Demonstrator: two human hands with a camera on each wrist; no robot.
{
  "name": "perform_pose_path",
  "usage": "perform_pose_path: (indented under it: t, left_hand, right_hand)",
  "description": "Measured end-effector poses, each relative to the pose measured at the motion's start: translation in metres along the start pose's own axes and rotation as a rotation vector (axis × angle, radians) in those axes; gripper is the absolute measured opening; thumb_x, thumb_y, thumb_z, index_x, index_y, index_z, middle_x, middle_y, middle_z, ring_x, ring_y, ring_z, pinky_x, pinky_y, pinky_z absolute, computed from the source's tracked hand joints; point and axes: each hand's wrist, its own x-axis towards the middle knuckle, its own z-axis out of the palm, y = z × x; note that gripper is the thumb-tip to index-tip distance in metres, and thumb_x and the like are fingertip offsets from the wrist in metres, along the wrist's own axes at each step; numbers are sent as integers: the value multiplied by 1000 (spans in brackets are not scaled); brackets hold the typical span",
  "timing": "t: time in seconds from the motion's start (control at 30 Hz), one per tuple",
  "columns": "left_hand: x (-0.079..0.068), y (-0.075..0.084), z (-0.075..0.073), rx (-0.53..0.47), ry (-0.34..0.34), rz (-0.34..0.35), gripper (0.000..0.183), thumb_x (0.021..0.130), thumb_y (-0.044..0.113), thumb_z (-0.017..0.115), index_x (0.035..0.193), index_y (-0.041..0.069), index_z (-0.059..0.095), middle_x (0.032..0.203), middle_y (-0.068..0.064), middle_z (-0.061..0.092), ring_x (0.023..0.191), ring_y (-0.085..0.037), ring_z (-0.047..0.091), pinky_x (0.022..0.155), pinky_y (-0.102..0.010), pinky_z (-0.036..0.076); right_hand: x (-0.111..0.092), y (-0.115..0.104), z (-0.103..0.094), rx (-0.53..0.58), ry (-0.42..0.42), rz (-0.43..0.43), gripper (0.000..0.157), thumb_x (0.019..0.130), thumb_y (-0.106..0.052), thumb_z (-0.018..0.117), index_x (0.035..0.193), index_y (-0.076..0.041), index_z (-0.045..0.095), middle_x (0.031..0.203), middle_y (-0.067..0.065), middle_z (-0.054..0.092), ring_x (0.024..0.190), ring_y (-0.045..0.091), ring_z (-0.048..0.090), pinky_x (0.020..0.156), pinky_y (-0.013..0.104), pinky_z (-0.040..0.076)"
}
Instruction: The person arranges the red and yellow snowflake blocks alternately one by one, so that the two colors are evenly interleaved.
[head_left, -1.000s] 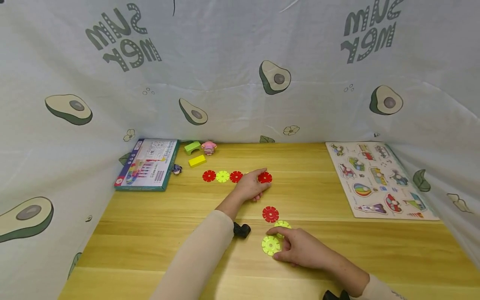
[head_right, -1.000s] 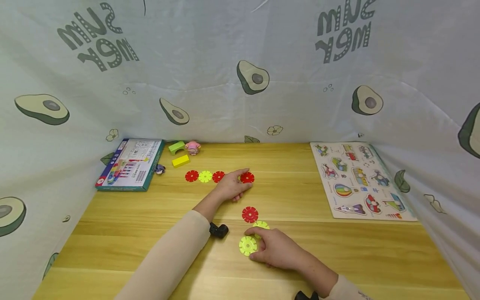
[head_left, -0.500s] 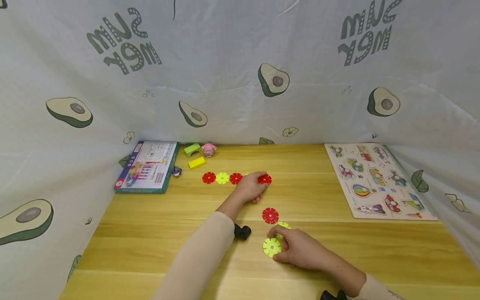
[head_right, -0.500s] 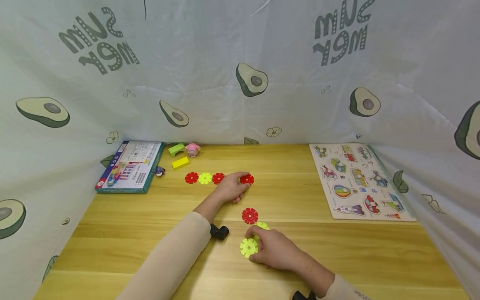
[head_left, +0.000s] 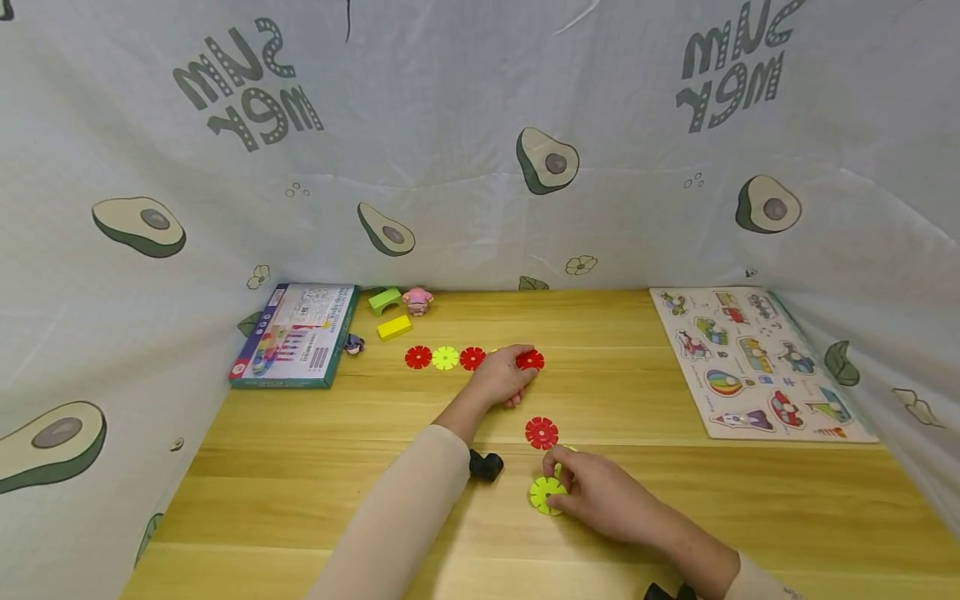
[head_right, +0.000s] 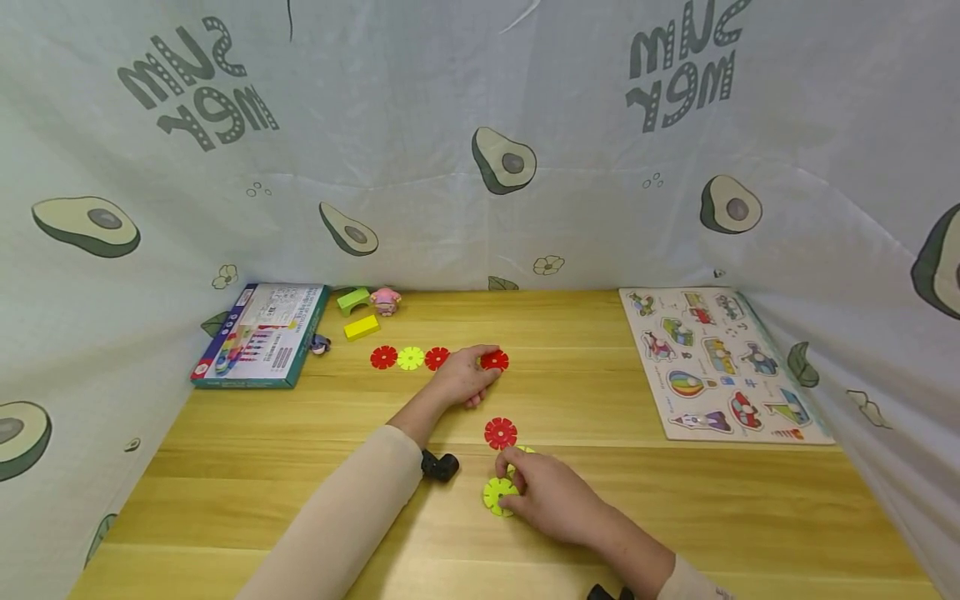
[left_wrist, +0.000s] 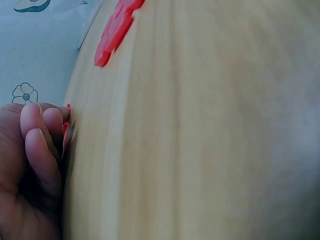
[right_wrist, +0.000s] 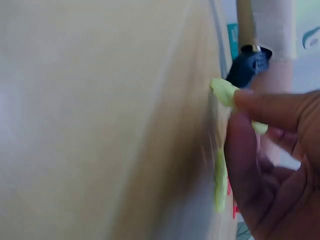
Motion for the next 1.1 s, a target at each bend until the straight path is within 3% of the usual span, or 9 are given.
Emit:
perform_pose_path:
  t: [0.13,0.27,0.47,0.7,1.1]
  left_hand:
    - [0,0,-1,2,2,-1,47,91,27,60,136,27,46,53,-8,59,38,-17,53,40,-30,49]
    - [0,0,-1,12,4,1,47,91,27,60,136,26,46,53,-8,59,39,-17,53,40,-30,50]
    - [0,-1,-1,15,2,-15,47,91,27,60,136,26,46,54,-8,60,39,-17,54,41,-30,50]
    - [1,-2,-1,11,10,-21,47,90,28,61,135,27,47,54,-8,60,39,-17,53,40,-30,50]
    - [-1,1,-1,-23,4,-12,47,91,26,61,135,27,47,52,-9,58,38,-16,52,39,-30,49]
  right_hand:
    - [5,4,-10,218,-81,7,21,84,-22,69,98,-24,53,73,-2,53,55,10,56,47,25,47]
    - [15,12,-24,328,-38,50,21,85,-18,68,102,-18,55,77,5,54,57,18,61,48,30,52]
    - [41,29,-47,278,100,183,23,86,-15,67,104,-16,55,79,8,52,59,19,60,50,30,52]
    - [80,55,-66,190,201,240,26,88,-14,63,111,-11,51,76,9,55,59,19,62,52,30,50]
    - [121,76,-74,160,138,341,27,91,-18,59,114,-8,48,69,9,59,53,19,57,50,30,49]
